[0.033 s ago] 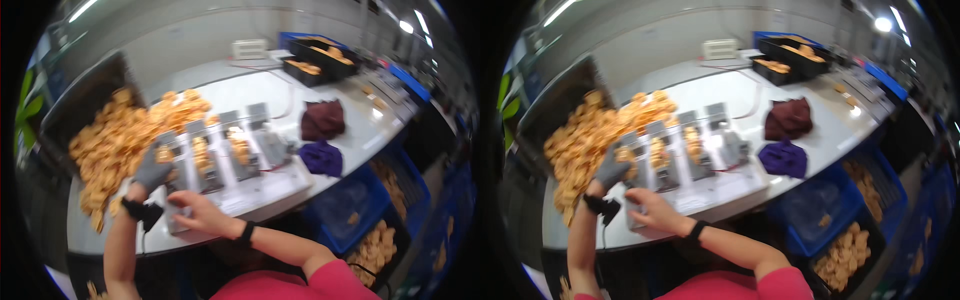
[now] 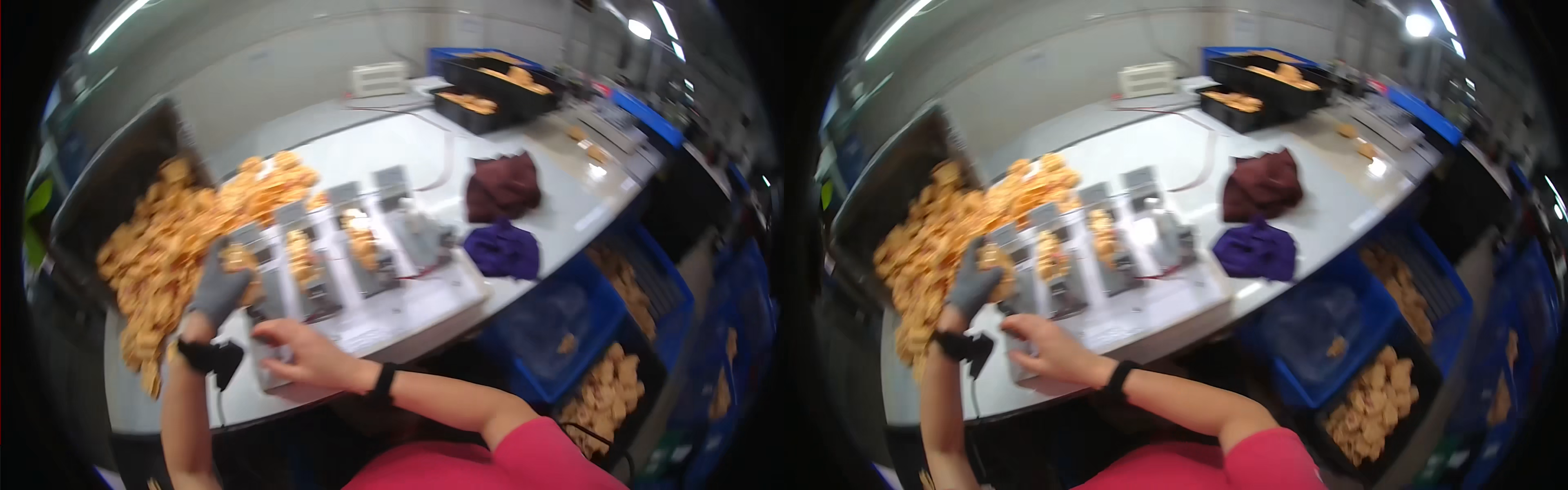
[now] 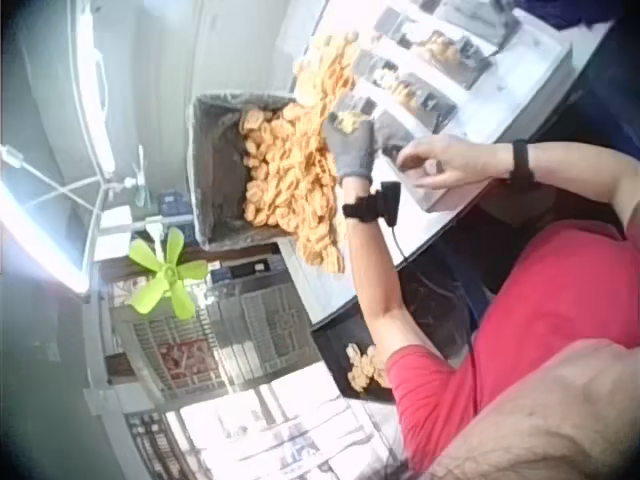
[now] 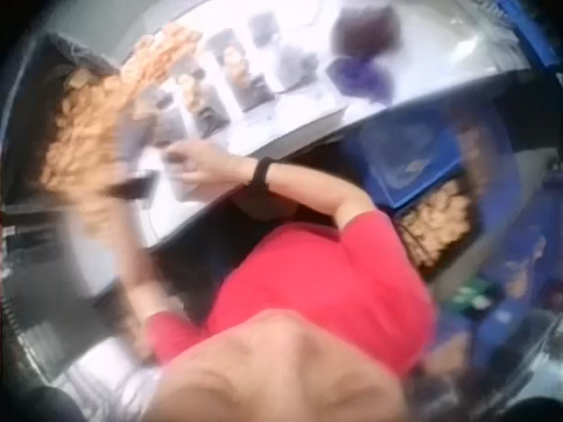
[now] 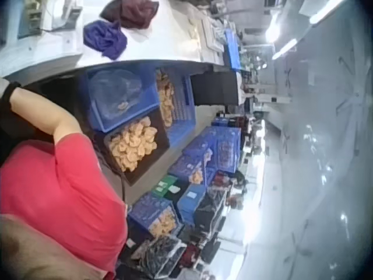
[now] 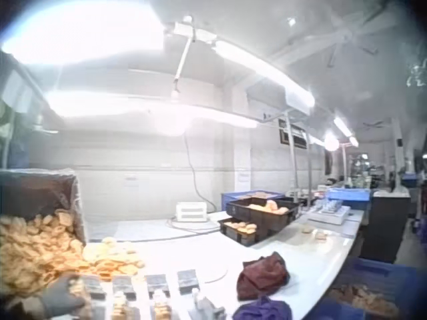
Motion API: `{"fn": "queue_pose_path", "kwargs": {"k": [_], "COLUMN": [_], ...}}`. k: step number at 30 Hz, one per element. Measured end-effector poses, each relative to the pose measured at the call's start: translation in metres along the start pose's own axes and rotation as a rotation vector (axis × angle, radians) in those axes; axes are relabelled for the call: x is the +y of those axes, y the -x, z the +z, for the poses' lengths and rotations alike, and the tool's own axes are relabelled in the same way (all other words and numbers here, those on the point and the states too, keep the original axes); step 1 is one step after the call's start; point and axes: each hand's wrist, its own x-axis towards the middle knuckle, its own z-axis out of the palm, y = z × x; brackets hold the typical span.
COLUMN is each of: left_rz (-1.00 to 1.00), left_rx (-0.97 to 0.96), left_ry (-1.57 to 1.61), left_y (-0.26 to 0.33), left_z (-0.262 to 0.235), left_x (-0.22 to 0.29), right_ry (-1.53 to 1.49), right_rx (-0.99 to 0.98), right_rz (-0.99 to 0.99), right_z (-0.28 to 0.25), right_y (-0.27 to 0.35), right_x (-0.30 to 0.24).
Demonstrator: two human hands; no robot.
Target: The person places yellow plastic toy components onto a testing rig with three slots. They connect red and black wires to the components and operate the rig's switches. The person removes the components, wipes the rig with a purple cloth, and repeats the process with new components.
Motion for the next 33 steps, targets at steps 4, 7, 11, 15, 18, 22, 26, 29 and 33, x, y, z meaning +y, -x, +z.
{"fn": "queue_pose_path", "kwargs": {"k": [4,7,11,15,18,22,26,29,33], "left_rz": [0.133,0.168,0.048,0.396,0.335,0.121,0.092,0.121,-0.056], "left_rx": [0.007,-0.269,-0.640,-0.612,-0.505,-0.425,-0.310,-0.139,0.101], "left_ry": [0.335,0.189,-0.021,-0.072,-0.092,0.003,-0.010,0.074,0.211], "left_y": [0.043,0.103,0.170,0.173,0.175,0.185,0.185,0.196,0.217], "left_z": [-0.055,-0.044,0.019,0.065,0.042,0.019,0.008,0.006,0.003], "left_x": [0.072,0.101,0.155,0.141,0.140,0.105,0.087,0.067,0.027], "right_ry": [-0.091,-0.482,-0.620,-0.359,-0.320,0.080,0.369,0.449,0.333], "right_rx": [0.140,0.115,-0.066,0.043,0.340,1.120,1.856,1.763,1.383], "right_rz": [-0.004,0.275,0.458,0.736,0.982,1.128,0.632,0.775,0.819], "right_z": [0.003,-0.028,-0.071,-0.128,-0.185,-0.294,-0.419,-0.424,-0.375], "right_y": [0.005,0.034,0.090,0.182,0.241,0.353,0.463,0.446,0.383], "right_x": [-0.010,-0.046,-0.072,-0.062,-0.075,-0.063,-0.083,-0.088,-0.050]}}
